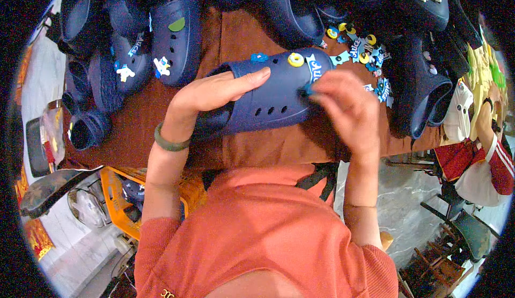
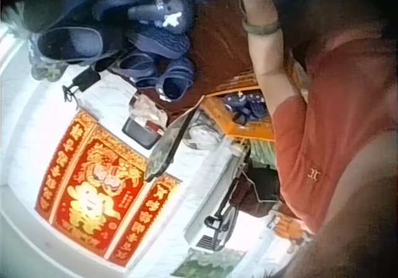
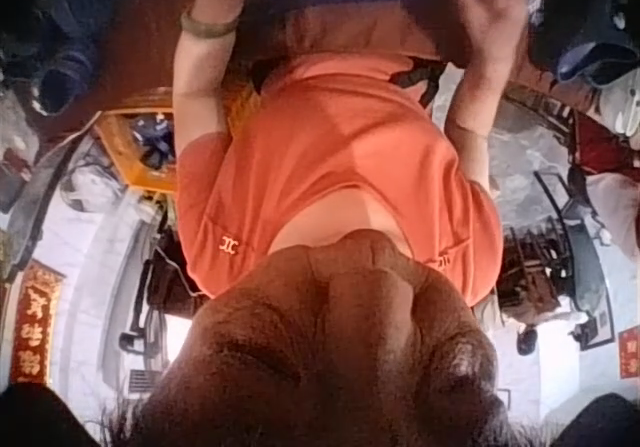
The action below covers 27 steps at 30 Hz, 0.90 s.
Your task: Attaching decorative charms and pins to the holes of foam clogs.
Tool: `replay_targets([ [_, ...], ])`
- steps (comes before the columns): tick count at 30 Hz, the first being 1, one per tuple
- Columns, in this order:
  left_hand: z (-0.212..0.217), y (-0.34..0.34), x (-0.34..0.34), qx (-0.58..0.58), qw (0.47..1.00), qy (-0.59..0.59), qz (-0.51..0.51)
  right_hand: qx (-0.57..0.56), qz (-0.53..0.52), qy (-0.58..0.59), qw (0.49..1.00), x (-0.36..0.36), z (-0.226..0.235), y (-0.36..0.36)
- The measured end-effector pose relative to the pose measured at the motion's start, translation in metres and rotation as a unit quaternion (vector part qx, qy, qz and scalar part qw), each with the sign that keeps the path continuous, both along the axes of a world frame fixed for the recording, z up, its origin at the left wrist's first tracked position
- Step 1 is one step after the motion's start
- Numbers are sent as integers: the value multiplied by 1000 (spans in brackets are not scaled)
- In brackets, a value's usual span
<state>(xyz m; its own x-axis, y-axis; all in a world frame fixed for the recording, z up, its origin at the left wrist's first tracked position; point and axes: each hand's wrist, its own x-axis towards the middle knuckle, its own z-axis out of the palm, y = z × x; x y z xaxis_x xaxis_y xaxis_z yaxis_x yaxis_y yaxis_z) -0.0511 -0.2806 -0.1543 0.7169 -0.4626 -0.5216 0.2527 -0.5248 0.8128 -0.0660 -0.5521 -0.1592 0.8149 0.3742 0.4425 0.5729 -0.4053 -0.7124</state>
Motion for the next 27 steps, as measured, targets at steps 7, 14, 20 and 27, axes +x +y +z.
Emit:
replay_targets([
  [7,7,0,-4,-77,997,-11,-10,-58,-23,-204,977,-45,-38,41],
  [14,10,1,-4,-78,996,-45,-21,-362,-76,-192,909,-81,-22,40],
  [20,-4,-1,-4,-102,991,-82,-7,-413,-5,-175,894,-77,-15,44],
  [27,-14,4,-2,-138,983,-111,-57,-393,27,-240,887,-63,-14,56],
])
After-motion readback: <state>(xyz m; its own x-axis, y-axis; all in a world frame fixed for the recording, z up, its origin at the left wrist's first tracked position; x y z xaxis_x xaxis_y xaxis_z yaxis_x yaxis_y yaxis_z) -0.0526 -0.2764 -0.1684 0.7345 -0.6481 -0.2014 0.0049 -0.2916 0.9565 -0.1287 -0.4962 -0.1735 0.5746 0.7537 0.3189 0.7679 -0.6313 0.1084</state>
